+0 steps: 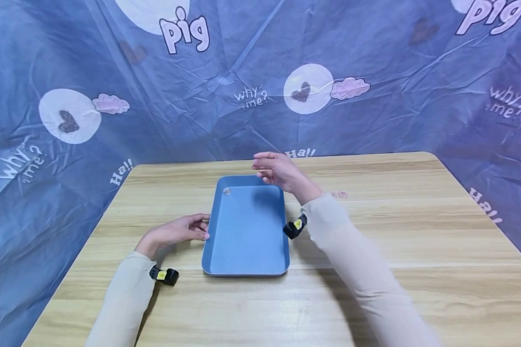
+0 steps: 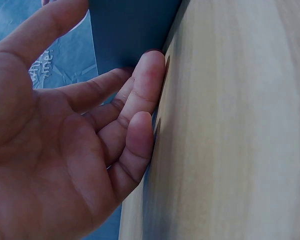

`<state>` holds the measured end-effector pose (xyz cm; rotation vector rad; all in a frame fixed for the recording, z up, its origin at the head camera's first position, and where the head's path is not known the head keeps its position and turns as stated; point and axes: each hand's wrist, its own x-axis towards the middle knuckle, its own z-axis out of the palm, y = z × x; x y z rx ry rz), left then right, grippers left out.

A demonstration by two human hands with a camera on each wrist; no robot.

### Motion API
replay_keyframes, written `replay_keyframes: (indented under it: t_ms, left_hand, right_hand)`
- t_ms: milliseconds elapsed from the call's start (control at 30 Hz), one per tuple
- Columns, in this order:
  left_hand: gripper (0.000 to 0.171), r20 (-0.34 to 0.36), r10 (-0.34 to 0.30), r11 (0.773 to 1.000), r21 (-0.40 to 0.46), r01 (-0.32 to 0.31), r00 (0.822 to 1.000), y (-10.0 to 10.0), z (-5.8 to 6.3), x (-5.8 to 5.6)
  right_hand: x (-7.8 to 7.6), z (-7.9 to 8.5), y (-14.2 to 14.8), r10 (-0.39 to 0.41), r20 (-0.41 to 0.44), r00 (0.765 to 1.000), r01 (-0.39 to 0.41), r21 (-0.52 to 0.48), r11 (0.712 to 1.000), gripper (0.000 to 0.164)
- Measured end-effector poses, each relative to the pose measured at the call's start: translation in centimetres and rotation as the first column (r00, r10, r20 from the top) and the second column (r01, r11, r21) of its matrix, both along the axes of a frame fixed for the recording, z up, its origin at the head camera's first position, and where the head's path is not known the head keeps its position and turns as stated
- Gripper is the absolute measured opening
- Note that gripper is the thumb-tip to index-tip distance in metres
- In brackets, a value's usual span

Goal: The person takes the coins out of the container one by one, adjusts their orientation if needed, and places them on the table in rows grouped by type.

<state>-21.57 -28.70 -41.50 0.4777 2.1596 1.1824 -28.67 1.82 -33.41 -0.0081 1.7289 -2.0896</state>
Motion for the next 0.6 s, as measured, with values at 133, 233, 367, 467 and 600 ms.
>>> replay_keyframes:
  t_ms: [133,233,367,467,600]
  left_hand:
    - [0.075,0.008,0.0,1.0,-0.003,0.0,1.0,0.0,0.1,0.0]
    - [0.075,0.012,-0.001,1.0,-0.003,0.001,1.0,0.1,0.2,0.0]
    - [0.075,0.004,0.001,1.0,-0.006,-0.001,1.0,0.1,0.2,0.0]
    - [0.074,0.002,0.005,1.0,-0.007,-0.005,1.0,0.0,0.2,0.0]
    - [0.075,0.011,0.007,1.0,0.004,-0.007,1.0,0.1,0.1,0.0]
  right_hand:
    - [-0.7,-1.3,-2.1,-0.024,0.013,1.0,0.024,0.044,0.999,0.027]
    - [-1.0,-2.3,-3.4,-0.006,0.001,1.0,0.006,0.104,0.995,0.033]
    - [-1.3,-3.4,-4.9,0.055,-0.047,0.997,-0.045,0.202,0.978,0.036]
    - [-1.4,-4.3,-5.9,0.076,-0.073,0.994,-0.056,0.246,0.968,0.032]
    - [-1.6,-5.6,-6.8,0.073,-0.096,0.993,-0.043,0.287,0.957,0.029]
